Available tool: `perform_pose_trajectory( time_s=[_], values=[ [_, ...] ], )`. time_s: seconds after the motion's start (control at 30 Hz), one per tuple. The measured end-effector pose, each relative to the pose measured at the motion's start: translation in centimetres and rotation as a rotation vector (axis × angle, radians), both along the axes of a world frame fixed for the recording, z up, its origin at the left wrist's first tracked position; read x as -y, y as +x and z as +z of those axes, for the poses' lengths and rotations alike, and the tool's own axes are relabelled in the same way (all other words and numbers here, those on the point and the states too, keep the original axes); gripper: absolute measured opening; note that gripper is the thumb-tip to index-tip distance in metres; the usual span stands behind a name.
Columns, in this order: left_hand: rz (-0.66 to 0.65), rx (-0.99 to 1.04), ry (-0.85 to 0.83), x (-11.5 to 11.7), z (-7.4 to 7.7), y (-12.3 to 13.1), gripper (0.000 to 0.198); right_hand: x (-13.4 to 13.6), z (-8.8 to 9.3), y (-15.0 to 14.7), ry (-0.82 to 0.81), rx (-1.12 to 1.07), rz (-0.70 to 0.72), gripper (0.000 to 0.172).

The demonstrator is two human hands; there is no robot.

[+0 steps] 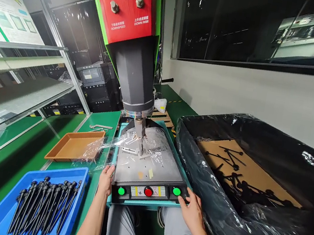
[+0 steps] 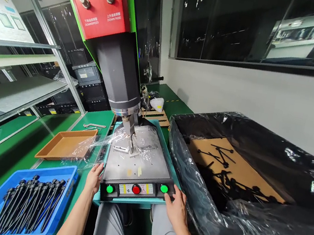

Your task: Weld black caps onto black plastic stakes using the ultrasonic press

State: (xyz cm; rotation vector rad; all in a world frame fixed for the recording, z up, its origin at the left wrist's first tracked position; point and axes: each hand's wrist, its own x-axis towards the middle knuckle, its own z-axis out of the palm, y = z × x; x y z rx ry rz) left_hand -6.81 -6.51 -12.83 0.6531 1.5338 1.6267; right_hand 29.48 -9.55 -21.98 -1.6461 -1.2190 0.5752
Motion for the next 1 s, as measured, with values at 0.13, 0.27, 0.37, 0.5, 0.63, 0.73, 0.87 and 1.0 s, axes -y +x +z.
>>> perform_pose_trajectory(
  time_s=[0.13,0.27,0.37,0.5,0.63,0.73,0.87,1.0],
  values=[
    [0.084,0.349,0.288,-0.9,1.7,-1.1,0.026,1.1,0.8,-2.5,0.044,-0.101,0.077,0.054],
    [0.08,0.501,0.352,-1.0,1.6,0.8,0.031,1.7,0.9,-7.2,-0.032,-0.259,0.401,0.044],
    [-0.155,0.558,0.247,-1.5,1.3,4.3,0.032,1.6,1.4,-10.7,-0.098,-0.329,0.642,0.037],
    [-0.27,0.571,0.271,-2.6,2.9,7.5,0.039,0.4,3.2,-14.3,-0.112,-0.368,0.787,0.039],
    [-0.133,0.754,0.252,-3.3,5.5,8.2,0.015,-2.2,5.6,-16.6,-0.005,-0.237,0.816,0.039],
    [-0.11,0.815,0.263,-3.2,6.9,8.5,0.013,-4.9,7.1,-18.1,0.249,-0.11,0.783,0.041],
    [-0.144,0.923,0.274,-2.9,8.1,8.9,0.019,-9.2,8.6,-19.1,0.425,-0.063,0.544,0.048],
    [-0.161,0.911,0.282,-2.8,8.7,8.9,0.024,-13.6,11.0,-18.7,0.452,0.097,0.175,0.052]
  ],
)
